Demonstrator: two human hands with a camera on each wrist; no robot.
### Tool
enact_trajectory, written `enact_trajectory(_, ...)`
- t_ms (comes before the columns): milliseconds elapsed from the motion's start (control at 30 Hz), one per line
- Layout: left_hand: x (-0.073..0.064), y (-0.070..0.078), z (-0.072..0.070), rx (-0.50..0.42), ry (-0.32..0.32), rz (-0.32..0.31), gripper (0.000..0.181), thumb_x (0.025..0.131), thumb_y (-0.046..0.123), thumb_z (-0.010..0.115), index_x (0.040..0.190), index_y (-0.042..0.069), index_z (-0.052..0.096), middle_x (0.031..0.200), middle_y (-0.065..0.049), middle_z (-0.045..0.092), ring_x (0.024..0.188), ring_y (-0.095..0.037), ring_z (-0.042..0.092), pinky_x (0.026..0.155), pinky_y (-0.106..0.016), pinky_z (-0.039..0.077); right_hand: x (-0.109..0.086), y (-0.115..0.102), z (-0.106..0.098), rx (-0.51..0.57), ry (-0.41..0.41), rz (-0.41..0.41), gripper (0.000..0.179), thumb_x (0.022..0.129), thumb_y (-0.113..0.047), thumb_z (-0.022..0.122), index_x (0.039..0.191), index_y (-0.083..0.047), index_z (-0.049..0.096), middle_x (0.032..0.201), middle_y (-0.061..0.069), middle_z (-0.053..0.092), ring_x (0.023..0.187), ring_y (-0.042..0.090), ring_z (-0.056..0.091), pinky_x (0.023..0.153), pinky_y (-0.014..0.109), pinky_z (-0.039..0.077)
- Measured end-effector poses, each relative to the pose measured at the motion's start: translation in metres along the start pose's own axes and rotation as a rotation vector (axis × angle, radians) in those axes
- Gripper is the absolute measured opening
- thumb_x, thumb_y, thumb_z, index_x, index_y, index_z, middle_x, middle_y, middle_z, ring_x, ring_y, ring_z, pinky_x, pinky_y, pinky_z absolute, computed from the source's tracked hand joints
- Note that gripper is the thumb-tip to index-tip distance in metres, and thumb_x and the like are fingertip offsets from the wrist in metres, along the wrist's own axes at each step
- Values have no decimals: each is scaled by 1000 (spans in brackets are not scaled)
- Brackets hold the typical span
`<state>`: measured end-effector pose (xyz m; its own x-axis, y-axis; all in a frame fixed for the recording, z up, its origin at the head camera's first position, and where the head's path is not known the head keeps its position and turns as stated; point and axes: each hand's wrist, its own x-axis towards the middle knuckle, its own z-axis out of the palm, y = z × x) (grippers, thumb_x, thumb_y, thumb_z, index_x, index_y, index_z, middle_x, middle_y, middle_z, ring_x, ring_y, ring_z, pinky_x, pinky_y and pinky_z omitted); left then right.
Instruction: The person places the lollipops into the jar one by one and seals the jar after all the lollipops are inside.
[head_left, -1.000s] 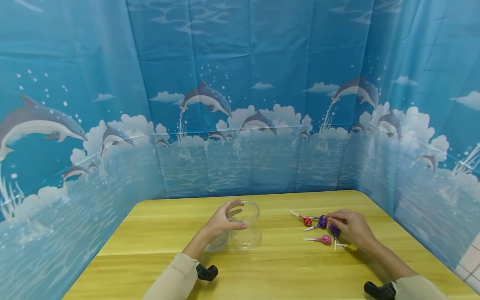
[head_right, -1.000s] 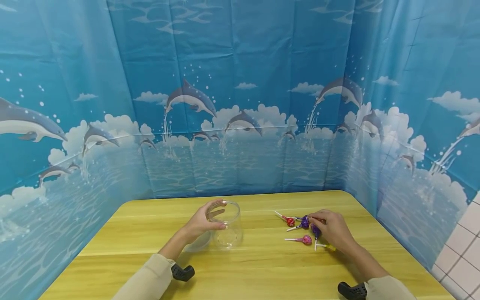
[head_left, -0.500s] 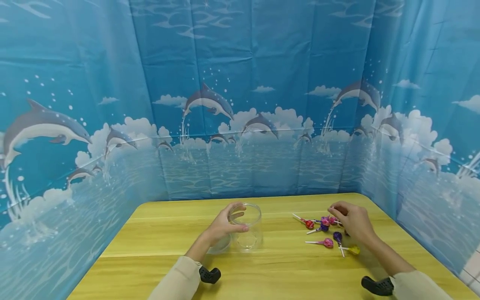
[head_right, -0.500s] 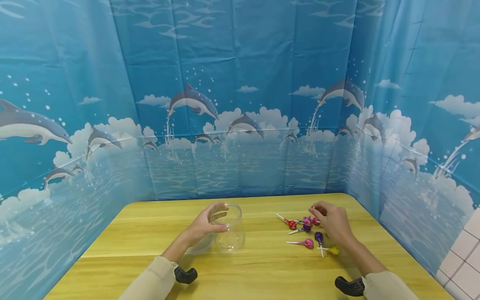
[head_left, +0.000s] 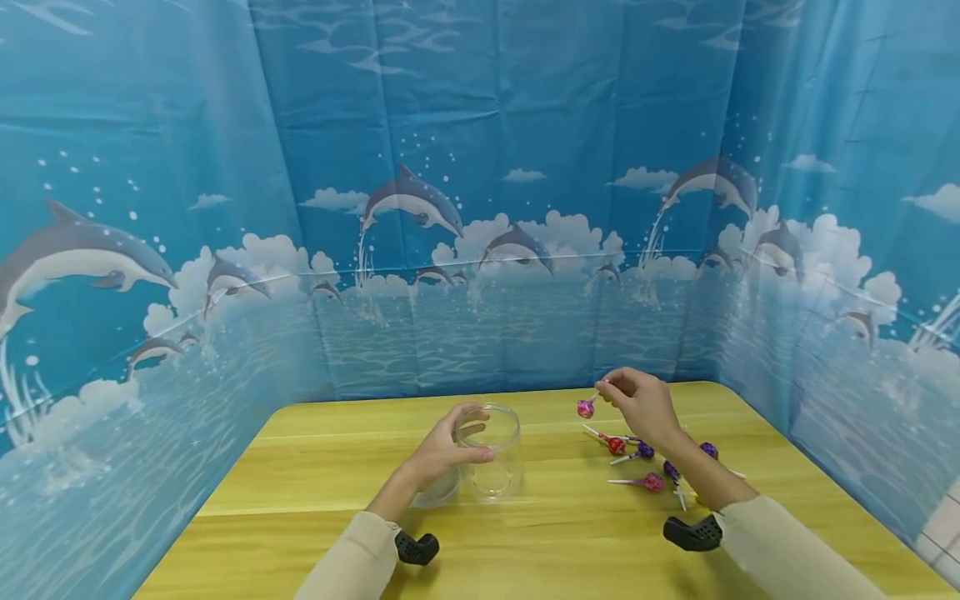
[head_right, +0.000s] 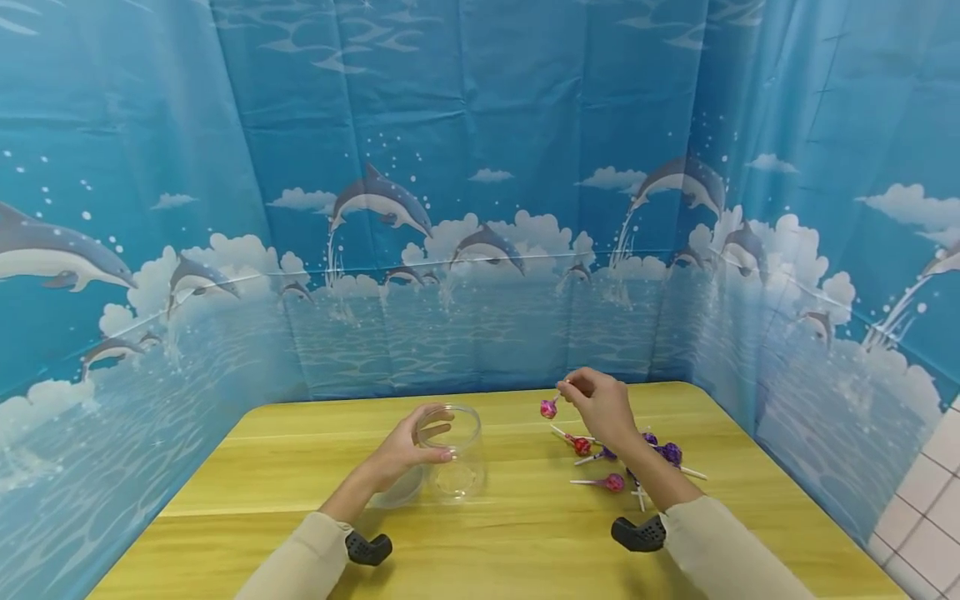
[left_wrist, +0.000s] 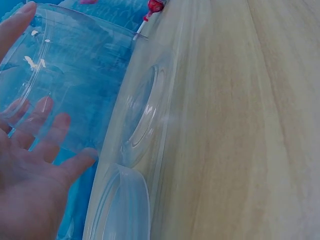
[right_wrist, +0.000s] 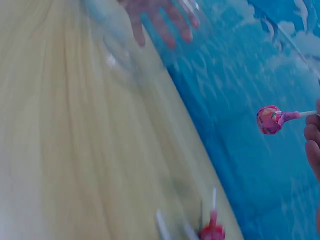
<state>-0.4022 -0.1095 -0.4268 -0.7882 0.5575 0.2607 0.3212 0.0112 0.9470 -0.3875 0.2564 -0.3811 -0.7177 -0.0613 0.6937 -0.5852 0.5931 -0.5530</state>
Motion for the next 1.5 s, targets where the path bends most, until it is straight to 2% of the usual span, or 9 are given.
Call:
enact_trajectory(233, 1, 6, -2, -9, -6, -9, 82, 93, 17, 80, 160, 9, 32, 157, -19, 38, 147, -41, 33, 106, -48, 47, 24, -37, 35, 161, -32, -10, 12, 102, -17, 69, 98, -6, 73, 86, 4, 75, 77, 15, 70, 69, 30, 59)
enact_trajectory(400, 1, 5, -3, -15, 2, -17, 81, 93, 17, 80, 159, 8, 33, 155, -18, 41, 147, -41, 34, 106, -48, 47, 33, -58, 62, 252, -78, -45, 12, 102, -17, 70, 99, -6, 74, 89, 5, 76, 81, 27, 73, 70, 31, 59)
enact_trajectory(500, 0, 4, -1, -18, 3, -17, 79, 93, 17, 80, 157, 9, 35, 153, -17, 43, 146, -43, 34, 106, -49, 47, 35, -68, 76, 272, -107, -47, 12, 102, -18, 69, 99, -8, 74, 87, 2, 75, 79, 23, 72, 70, 32, 58)
enact_trajectory(700, 2, 1, -2, -6, -13, 4, 80, 94, 20, 79, 158, 9, 34, 155, -16, 42, 147, -46, 32, 109, -50, 44, 39, -84, 103, 244, -183, -63, 8, 102, -15, 69, 98, -9, 74, 84, -2, 74, 75, 15, 70, 69, 32, 58)
enact_trajectory(967, -2, 1, -8, 75, 6, -16, 83, 92, 26, 81, 160, 16, 34, 151, -13, 47, 140, -39, 44, 108, -51, 44, 42, -99, 136, 163, -456, -146, 8, 102, -9, 67, 99, -6, 74, 89, 4, 75, 80, 20, 73, 70, 30, 58)
enact_trajectory(1167, -2, 1, -7, 55, 11, -23, 87, 92, 28, 81, 162, 18, 31, 155, -9, 44, 142, -41, 42, 105, -48, 48, 41, -104, 148, 60, -480, -185, 8, 101, -10, 68, 99, -7, 75, 88, 1, 75, 77, 11, 71, 69, 27, 58)
enact_trajectory(1300, -1, 0, -7, 43, -7, -9, 89, 93, 24, 80, 165, 21, 26, 146, -9, 51, 121, -35, 56, 96, -43, 52, 40, -103, 150, 15, -495, -201, 6, 99, -10, 71, 95, -11, 75, 84, -2, 74, 73, 7, 68, 67, 28, 57)
enact_trajectory(1400, -2, -1, -6, 26, -23, -7, 91, 94, 20, 79, 166, 24, 22, 140, -11, 54, 101, -28, 59, 90, -41, 54, 38, -102, 152, 4, -513, -225, 5, 98, -11, 73, 93, -12, 76, 82, -4, 74, 71, 5, 67, 66, 28, 57)
enact_trajectory(1500, 0, -1, -4, -1, -45, 0, 93, 95, 19, 78, 167, 24, 19, 150, -9, 49, 107, -28, 63, 92, -42, 55, 37, -100, 149, 5, -507, -254, 4, 97, -14, 75, 93, -13, 76, 81, -5, 74, 70, 4, 67, 66, 27, 56)
